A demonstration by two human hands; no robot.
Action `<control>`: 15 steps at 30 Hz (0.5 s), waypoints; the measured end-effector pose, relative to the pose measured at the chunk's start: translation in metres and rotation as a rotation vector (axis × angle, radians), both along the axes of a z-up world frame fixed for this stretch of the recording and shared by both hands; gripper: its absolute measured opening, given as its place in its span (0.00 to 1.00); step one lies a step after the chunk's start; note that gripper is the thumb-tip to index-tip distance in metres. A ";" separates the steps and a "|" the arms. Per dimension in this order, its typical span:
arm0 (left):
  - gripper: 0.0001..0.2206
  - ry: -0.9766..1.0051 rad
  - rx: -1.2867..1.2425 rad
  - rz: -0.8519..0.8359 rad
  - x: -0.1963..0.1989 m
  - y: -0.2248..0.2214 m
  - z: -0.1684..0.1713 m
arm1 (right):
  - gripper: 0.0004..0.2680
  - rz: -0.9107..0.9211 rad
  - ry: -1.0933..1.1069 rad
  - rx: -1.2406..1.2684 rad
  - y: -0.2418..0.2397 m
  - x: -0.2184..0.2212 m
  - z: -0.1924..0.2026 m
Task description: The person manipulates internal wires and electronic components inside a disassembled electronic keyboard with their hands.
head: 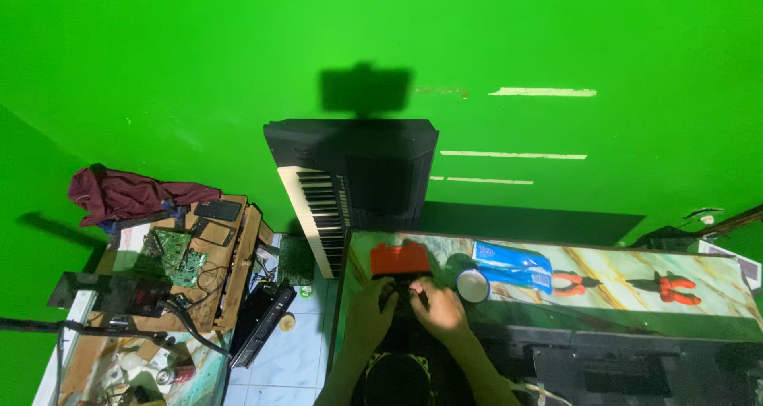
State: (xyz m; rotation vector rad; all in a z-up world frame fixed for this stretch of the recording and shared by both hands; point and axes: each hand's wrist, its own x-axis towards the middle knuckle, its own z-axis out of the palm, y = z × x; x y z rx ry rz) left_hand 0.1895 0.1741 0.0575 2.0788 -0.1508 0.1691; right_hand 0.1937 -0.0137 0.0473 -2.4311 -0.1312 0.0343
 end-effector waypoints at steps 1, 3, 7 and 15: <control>0.15 0.027 -0.001 0.004 0.005 0.001 -0.002 | 0.09 0.003 -0.114 -0.013 0.000 0.002 -0.010; 0.15 0.085 -0.004 0.010 0.012 0.002 -0.006 | 0.09 0.005 -0.338 -0.041 -0.001 0.005 -0.033; 0.14 0.079 0.039 -0.018 0.017 0.007 -0.013 | 0.14 0.032 0.059 -0.168 -0.010 0.018 -0.076; 0.15 0.033 0.025 -0.119 0.018 0.004 -0.027 | 0.15 0.016 -0.155 -0.206 -0.008 0.005 -0.092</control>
